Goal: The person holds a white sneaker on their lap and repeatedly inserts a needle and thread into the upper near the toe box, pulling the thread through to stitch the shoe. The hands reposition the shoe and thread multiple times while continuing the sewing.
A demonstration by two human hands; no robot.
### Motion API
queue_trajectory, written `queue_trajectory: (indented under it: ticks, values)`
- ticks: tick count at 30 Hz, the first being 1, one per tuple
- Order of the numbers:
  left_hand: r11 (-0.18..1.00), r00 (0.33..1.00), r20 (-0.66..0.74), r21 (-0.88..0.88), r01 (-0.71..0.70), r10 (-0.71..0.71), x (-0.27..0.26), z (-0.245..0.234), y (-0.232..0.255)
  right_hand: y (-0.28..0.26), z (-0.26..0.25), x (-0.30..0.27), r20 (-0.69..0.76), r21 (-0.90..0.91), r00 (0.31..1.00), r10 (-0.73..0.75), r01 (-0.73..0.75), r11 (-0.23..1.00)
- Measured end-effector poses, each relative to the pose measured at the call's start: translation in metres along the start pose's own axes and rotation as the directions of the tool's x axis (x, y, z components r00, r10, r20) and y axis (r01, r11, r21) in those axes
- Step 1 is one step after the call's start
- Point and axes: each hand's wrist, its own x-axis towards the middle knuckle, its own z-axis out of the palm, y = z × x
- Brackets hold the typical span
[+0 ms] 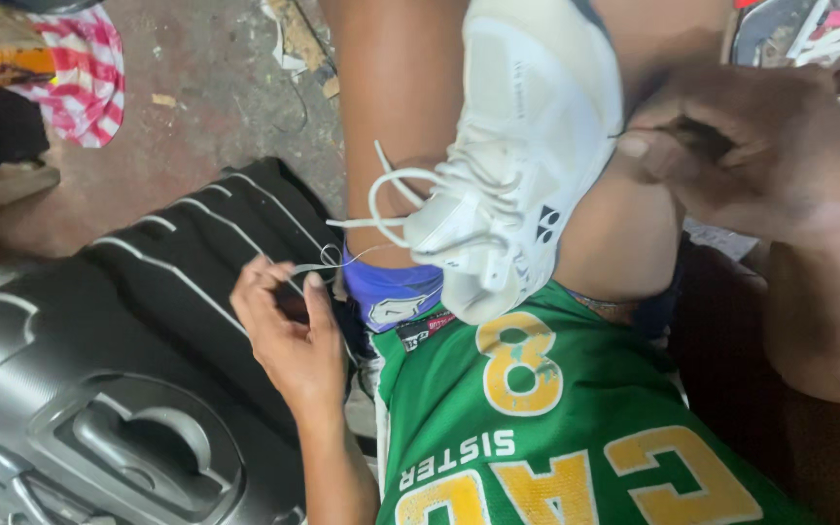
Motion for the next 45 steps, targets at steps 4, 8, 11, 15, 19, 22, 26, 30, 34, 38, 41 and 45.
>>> queue_trajectory:
  ticks: [4,8,11,15,19,22,26,30,34,38,41,45]
  values:
    - [0.933,0.938,0.033,0.100,-0.347,0.345,-0.008,0.017,0.031,-0.004,0.000,-0.007,-0.012,-0.015,0.998,0.062,-0.063,0.998]
    - [0.881,0.888,0.137,0.129,-0.456,0.440,-0.009,0.046,0.034,-0.010,0.001,-0.004,-0.065,0.001,0.994,0.083,-0.083,0.997]
    - [0.938,0.929,0.126,-0.050,-0.344,0.348,-0.011,0.047,0.023,-0.011,0.006,-0.008,-0.073,-0.001,0.986,0.150,-0.151,0.989]
    - [0.884,0.961,0.171,-0.450,-0.122,0.219,-0.019,0.031,0.013,-0.010,0.007,-0.007,-0.062,0.059,0.987,0.148,-0.145,0.988]
    - [0.255,0.884,0.408,-0.901,0.350,0.229,-0.019,0.024,0.012,-0.011,0.003,-0.002,-0.029,0.081,0.998,0.060,-0.058,0.995]
    - [0.177,0.795,0.592,-0.803,0.569,0.128,-0.018,0.036,0.013,-0.010,0.000,-0.002,-0.039,-0.065,0.999,-0.007,0.004,0.998]
    - [0.776,0.740,0.659,-0.395,0.493,-0.135,-0.018,0.063,0.013,-0.003,0.000,-0.002,0.022,-0.007,0.998,0.066,-0.065,0.998]
    - [0.881,0.708,0.679,-0.195,0.430,-0.196,-0.024,0.085,0.008,-0.004,-0.009,0.000,0.021,-0.059,0.992,-0.122,0.123,0.991]
    - [0.522,0.560,0.804,-0.397,0.755,-0.199,-0.009,0.112,-0.002,-0.002,-0.023,0.018,0.089,-0.106,0.972,-0.219,0.228,0.968]
    - [0.104,0.496,0.868,-0.492,0.865,-0.013,-0.003,0.129,-0.015,-0.002,-0.029,0.029,0.185,-0.156,0.965,-0.186,0.216,0.964]
    - [0.165,0.579,0.810,-0.585,0.794,0.089,-0.004,0.130,-0.022,0.000,-0.032,0.036,0.197,-0.141,0.940,-0.277,0.307,0.941]
    - [0.152,0.564,0.812,-0.582,0.799,0.148,-0.002,0.130,-0.025,0.001,-0.032,0.039,0.250,-0.121,0.938,-0.241,0.277,0.953]
